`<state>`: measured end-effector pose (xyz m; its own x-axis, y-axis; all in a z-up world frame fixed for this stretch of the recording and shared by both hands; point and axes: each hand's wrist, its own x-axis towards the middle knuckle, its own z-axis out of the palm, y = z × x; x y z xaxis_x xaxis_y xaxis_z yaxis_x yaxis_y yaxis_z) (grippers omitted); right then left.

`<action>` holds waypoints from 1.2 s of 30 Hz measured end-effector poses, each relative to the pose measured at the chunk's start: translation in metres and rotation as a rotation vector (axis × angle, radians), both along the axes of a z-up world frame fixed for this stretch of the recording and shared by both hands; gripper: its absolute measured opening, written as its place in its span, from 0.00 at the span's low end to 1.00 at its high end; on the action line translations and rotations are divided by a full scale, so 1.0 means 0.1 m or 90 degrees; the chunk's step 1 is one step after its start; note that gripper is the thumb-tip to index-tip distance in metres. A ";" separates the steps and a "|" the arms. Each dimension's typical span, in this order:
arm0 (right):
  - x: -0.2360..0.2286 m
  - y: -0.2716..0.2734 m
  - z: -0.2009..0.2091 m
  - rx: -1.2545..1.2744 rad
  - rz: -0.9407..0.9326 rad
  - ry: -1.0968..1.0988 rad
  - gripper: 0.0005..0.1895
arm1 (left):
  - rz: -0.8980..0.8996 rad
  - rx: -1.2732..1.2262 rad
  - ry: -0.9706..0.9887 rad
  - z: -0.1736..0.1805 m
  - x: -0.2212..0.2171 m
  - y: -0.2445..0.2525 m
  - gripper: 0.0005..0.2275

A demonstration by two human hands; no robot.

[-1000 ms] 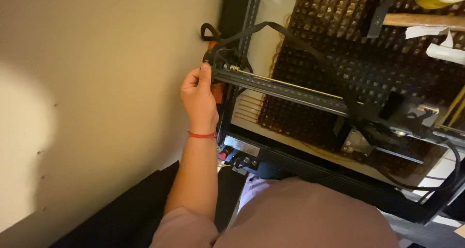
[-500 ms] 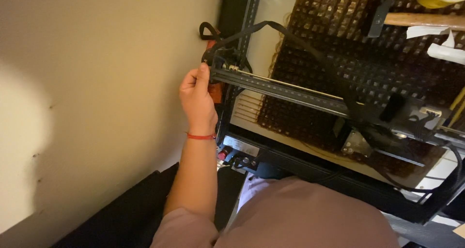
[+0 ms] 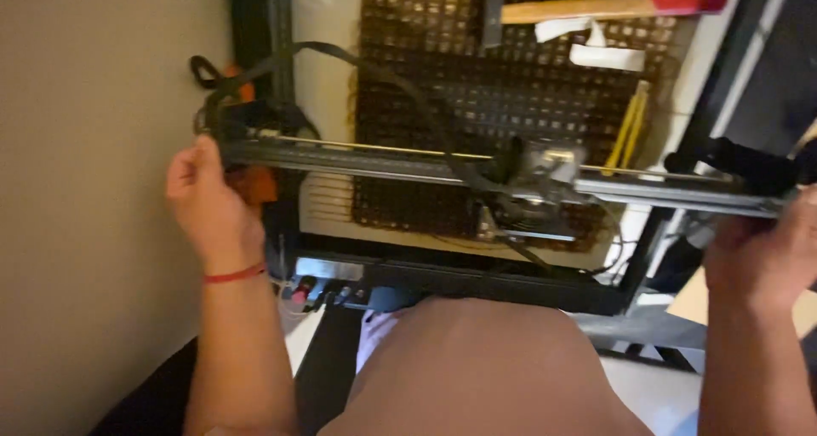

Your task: The person assembles a 3D printer by attaching a horizontal metal rail to the vertical frame. They use a small metal tool to tighten screws on the rail and then manually slide the print head carriage along the rail to test its movement.

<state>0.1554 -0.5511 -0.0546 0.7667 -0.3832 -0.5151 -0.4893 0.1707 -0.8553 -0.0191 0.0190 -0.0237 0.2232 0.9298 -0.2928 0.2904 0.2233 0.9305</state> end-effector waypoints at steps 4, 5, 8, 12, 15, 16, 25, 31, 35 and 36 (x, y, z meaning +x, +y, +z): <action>-0.06 0.30 0.32 -0.044 0.096 -0.060 0.10 | -0.010 -0.013 -0.043 0.13 0.03 -0.04 0.10; -0.08 0.22 0.26 -0.074 0.162 -0.078 0.14 | -0.028 -0.021 -0.038 0.18 0.04 -0.05 0.08; -0.07 0.26 0.28 -0.070 0.151 -0.075 0.12 | -0.005 -0.023 -0.011 0.19 0.05 -0.04 0.10; -0.03 0.26 0.30 0.014 0.139 -0.073 0.10 | -0.017 -0.014 -0.001 0.22 0.05 -0.06 0.08; -0.03 0.27 0.32 0.006 0.162 -0.074 0.10 | -0.034 -0.078 -0.017 0.20 0.02 -0.03 0.09; -0.02 0.31 0.36 0.025 0.181 -0.073 0.11 | -0.043 -0.064 -0.027 0.13 -0.03 0.01 0.07; -0.01 0.28 0.33 0.071 0.181 -0.062 0.11 | -0.024 -0.072 0.008 0.28 0.07 -0.08 0.08; 0.02 0.33 0.43 0.072 0.250 -0.078 0.14 | -0.024 -0.063 0.015 0.28 0.07 -0.10 0.08; 0.03 0.26 0.43 0.065 0.256 -0.046 0.18 | -0.027 -0.073 -0.007 0.37 0.12 -0.14 0.07; 0.01 0.18 0.43 0.065 0.256 -0.047 0.18 | -0.027 -0.073 -0.007 0.35 0.11 -0.13 0.07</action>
<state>0.1568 -0.5332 -0.0116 0.8809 0.0046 -0.4733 -0.4725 0.0641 -0.8790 -0.0083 0.0057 0.0110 0.2661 0.8800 -0.3933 0.2915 0.3155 0.9031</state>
